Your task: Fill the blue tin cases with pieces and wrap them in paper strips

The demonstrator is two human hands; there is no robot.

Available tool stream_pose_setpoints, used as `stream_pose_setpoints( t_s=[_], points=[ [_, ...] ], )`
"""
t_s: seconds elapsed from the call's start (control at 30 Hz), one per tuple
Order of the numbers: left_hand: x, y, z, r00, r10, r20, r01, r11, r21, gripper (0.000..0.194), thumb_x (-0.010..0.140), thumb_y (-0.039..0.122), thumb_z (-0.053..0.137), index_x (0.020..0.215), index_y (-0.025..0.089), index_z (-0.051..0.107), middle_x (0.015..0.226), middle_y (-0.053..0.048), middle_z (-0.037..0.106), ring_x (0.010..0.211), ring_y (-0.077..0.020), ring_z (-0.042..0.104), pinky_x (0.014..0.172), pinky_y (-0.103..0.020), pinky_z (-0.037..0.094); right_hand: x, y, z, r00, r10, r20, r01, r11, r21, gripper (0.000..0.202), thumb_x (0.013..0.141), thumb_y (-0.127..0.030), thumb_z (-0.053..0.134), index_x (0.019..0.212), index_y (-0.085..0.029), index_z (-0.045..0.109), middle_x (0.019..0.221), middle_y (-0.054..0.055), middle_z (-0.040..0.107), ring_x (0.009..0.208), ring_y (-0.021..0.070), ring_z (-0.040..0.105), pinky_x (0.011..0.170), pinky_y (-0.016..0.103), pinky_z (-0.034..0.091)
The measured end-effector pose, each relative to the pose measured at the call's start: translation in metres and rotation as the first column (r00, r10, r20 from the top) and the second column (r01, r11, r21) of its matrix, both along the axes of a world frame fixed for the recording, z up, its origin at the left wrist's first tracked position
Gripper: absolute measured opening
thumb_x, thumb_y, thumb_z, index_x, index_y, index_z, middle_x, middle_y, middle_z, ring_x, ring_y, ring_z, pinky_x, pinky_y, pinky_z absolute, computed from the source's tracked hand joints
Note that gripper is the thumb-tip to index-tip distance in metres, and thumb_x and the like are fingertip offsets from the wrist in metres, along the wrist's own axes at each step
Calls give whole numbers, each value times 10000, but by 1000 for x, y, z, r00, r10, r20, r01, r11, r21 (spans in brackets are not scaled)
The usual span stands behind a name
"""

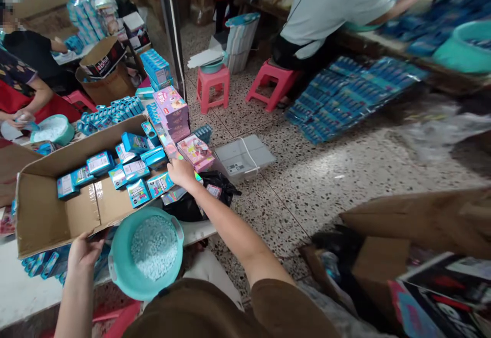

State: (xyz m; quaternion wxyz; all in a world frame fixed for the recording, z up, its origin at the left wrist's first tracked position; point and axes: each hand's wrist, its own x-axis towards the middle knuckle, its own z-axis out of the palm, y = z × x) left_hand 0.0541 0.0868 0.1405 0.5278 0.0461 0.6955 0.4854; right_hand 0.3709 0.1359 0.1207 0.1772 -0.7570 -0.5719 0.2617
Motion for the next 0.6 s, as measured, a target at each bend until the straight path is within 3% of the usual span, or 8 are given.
stream_pose_setpoints(
  t_s=[0.17, 0.37, 0.5, 0.6],
  points=[
    [0, -31, 39, 1000, 9, -4, -8, 999, 43, 137, 686, 23, 446, 653, 139, 512, 579, 5, 584, 585, -114, 587, 621, -247, 552, -2, -49, 33, 995, -93, -44, 97, 990, 101, 337, 902, -308, 354, 909, -120, 633, 850, 90, 671, 822, 208, 608, 727, 263, 387],
    [-15, -57, 61, 993, -117, 10, 115, 983, 141, 124, 681, 39, 492, 633, 147, 532, 532, 31, 580, 536, -94, 559, 553, -183, 530, -10, -132, 60, 959, -267, -90, 281, 932, 230, 312, 900, -342, 376, 869, -165, 631, 737, 36, 655, 729, 181, 597, 663, 230, 365],
    [-7, -72, 66, 966, -258, -12, 256, 950, 180, 83, 644, 59, 545, 628, 140, 534, 530, 41, 588, 507, -80, 542, 491, -150, 486, -9, -201, 70, 879, -441, -180, 476, 830, 292, 301, 876, -361, 411, 804, -159, 622, 659, 21, 628, 653, 162, 574, 613, 220, 368],
    [8, -78, 62, 906, -423, -28, 419, 883, 210, 74, 620, 97, 584, 622, 135, 521, 521, 44, 574, 477, -78, 522, 466, -166, 455, -8, -258, 68, 778, -556, -292, 628, 700, 341, 339, 847, -418, 435, 791, -141, 621, 683, 34, 642, 655, 164, 577, 628, 238, 408]
  ],
)
